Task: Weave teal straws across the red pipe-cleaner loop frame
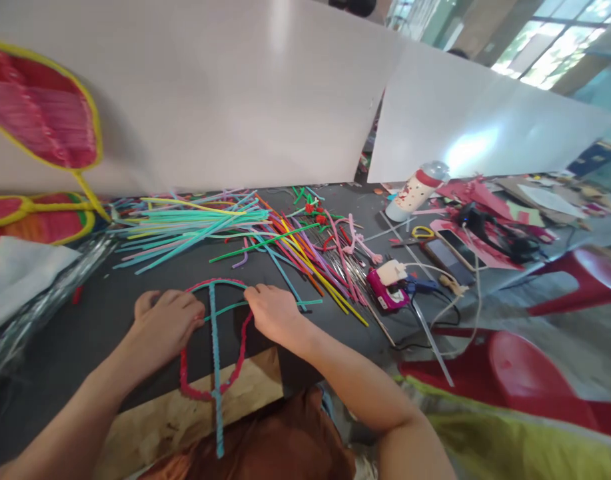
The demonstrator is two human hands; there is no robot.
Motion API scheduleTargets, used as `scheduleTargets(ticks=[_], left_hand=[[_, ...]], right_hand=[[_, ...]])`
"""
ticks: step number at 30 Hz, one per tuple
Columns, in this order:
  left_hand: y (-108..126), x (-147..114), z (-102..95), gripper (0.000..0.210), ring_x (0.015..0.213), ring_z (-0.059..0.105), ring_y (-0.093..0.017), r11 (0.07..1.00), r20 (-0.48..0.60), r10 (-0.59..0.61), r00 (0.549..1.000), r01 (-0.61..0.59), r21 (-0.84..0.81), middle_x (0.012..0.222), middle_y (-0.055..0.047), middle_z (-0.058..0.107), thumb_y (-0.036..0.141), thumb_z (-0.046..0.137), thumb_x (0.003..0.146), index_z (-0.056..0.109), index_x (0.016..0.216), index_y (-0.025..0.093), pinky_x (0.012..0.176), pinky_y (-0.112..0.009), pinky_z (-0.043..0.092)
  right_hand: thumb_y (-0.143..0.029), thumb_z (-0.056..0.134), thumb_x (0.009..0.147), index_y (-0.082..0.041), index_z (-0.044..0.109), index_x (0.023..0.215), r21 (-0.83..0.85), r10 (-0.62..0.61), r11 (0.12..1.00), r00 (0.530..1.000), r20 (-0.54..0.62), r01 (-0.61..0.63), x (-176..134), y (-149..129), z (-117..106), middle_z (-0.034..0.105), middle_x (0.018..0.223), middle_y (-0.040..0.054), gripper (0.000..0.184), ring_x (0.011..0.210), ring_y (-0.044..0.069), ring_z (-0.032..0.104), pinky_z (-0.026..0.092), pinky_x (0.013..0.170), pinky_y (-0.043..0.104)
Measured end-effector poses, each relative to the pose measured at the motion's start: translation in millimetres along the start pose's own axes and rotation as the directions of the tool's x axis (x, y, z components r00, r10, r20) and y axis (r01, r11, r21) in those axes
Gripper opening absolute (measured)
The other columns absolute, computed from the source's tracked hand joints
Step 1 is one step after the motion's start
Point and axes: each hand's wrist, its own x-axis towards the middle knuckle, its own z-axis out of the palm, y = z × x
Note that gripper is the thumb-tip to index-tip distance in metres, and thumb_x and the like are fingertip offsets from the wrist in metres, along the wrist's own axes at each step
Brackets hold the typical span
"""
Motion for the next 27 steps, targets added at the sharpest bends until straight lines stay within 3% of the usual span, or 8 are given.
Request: scheduleTargets(ticks=[6, 9, 12, 16, 19, 21, 24, 27], left_hand=[[7.6, -2.2, -15.1, 0.029, 0.085, 0.06, -0.027, 0.994, 0.013, -0.096, 0.995, 0.095, 0.054, 0.073, -0.008, 0.065, -0.001, 0.038, 0.073, 0.06, 0.081, 0.016, 0.093, -0.059, 0.027], [4.1, -4.3, -21.9, 0.032, 0.092, 0.059, -0.026, 0.99, 0.005, -0.116, 0.993, 0.115, 0.079, 0.091, -0.01, 0.065, -0.003, 0.038, 0.072, 0.06, 0.086, 0.016, 0.097, -0.059, 0.025], [-0.2, -6.2, -23.9, 0.032, 0.101, 0.054, -0.026, 0.994, 0.008, -0.104, 0.995, 0.103, 0.044, 0.115, -0.014, 0.055, -0.002, 0.038, 0.074, 0.06, 0.089, 0.016, 0.091, -0.048, 0.038], [-2.1, -7.0, -22.2, 0.027, 0.094, 0.055, -0.025, 0.997, 0.092, -0.079, 0.993, 0.08, -0.012, 0.103, -0.013, 0.057, 0.001, 0.04, 0.076, 0.058, 0.089, 0.015, 0.076, -0.036, 0.045], [-0.2, -7.5, -18.8, 0.025, 0.082, 0.059, -0.022, 0.999, 0.143, -0.036, 0.989, 0.038, -0.01, 0.083, -0.008, 0.063, 0.001, 0.041, 0.076, 0.057, 0.087, 0.016, 0.085, -0.045, 0.04], [1.3, -8.5, -15.3, 0.025, 0.076, 0.06, -0.021, 0.999, 0.12, -0.038, 0.992, 0.037, 0.017, 0.073, -0.005, 0.063, 0.001, 0.041, 0.077, 0.057, 0.087, 0.017, 0.094, -0.053, 0.03], [2.2, -10.5, -9.7, 0.023, 0.079, 0.06, -0.021, 1.0, 0.038, -0.01, 0.999, 0.009, 0.018, 0.074, -0.005, 0.065, 0.003, 0.043, 0.078, 0.058, 0.087, 0.018, 0.098, -0.056, 0.023], [0.5, -12.7, -8.4, 0.022, 0.092, 0.058, -0.024, 0.999, -0.026, 0.039, 0.999, -0.038, 0.027, 0.082, -0.007, 0.066, 0.004, 0.047, 0.077, 0.06, 0.087, 0.018, 0.098, -0.056, 0.022]], right_hand=[[-0.023, 0.043, 0.091, -0.021, 0.056, 0.106, 0.021, -0.043, 0.999, 0.999, -0.012, 0.043, -2.4, 4.0, 0.4, 0.064, 0.098, 0.0049, 0.02, 0.089, 0.018, 0.06, 0.041, 0.07, 0.026], [-0.022, 0.045, 0.091, -0.022, 0.057, 0.105, -0.016, -0.09, 0.996, 0.995, -0.033, 0.089, 0.6, 6.9, -2.5, 0.064, 0.096, 0.004, 0.018, 0.089, 0.018, 0.06, 0.04, 0.069, 0.026], [-0.023, 0.047, 0.09, -0.021, 0.06, 0.096, -0.068, -0.133, 0.989, 0.989, -0.065, 0.129, 7.5, 7.7, -6.9, 0.063, 0.092, 0.004, 0.014, 0.089, 0.019, 0.057, 0.041, 0.071, 0.026], [-0.022, 0.048, 0.09, -0.02, 0.062, 0.089, -0.112, -0.209, 0.974, 0.973, -0.096, 0.198, 20.0, 6.5, -11.1, 0.062, 0.095, 0.0051, 0.014, 0.092, 0.02, 0.053, 0.041, 0.076, 0.028], [-0.019, 0.048, 0.09, -0.02, 0.063, 0.088, -0.118, -0.252, 0.963, 0.965, -0.074, 0.243, 29.1, 4.6, -9.9, 0.063, 0.096, 0.0053, 0.015, 0.09, 0.02, 0.052, 0.042, 0.076, 0.028], [-0.02, 0.05, 0.089, -0.019, 0.063, 0.091, -0.105, -0.267, 0.96, 0.961, -0.069, 0.259, 33.8, 3.5, -6.8, 0.063, 0.098, 0.0056, 0.013, 0.091, 0.02, 0.052, 0.042, 0.076, 0.029], [-0.024, 0.057, 0.086, -0.019, 0.061, 0.1, -0.075, -0.301, 0.952, 0.949, -0.089, 0.295, 37.9, 3.2, -0.1, 0.062, 0.103, 0.0056, 0.015, 0.094, 0.021, 0.051, 0.043, 0.078, 0.03], [-0.025, 0.057, 0.086, -0.02, 0.063, 0.095, -0.067, -0.341, 0.939, 0.935, -0.1, 0.336, 38.8, 5.0, 6.0, 0.062, 0.105, 0.0047, 0.012, 0.093, 0.021, 0.05, 0.042, 0.081, 0.03]])
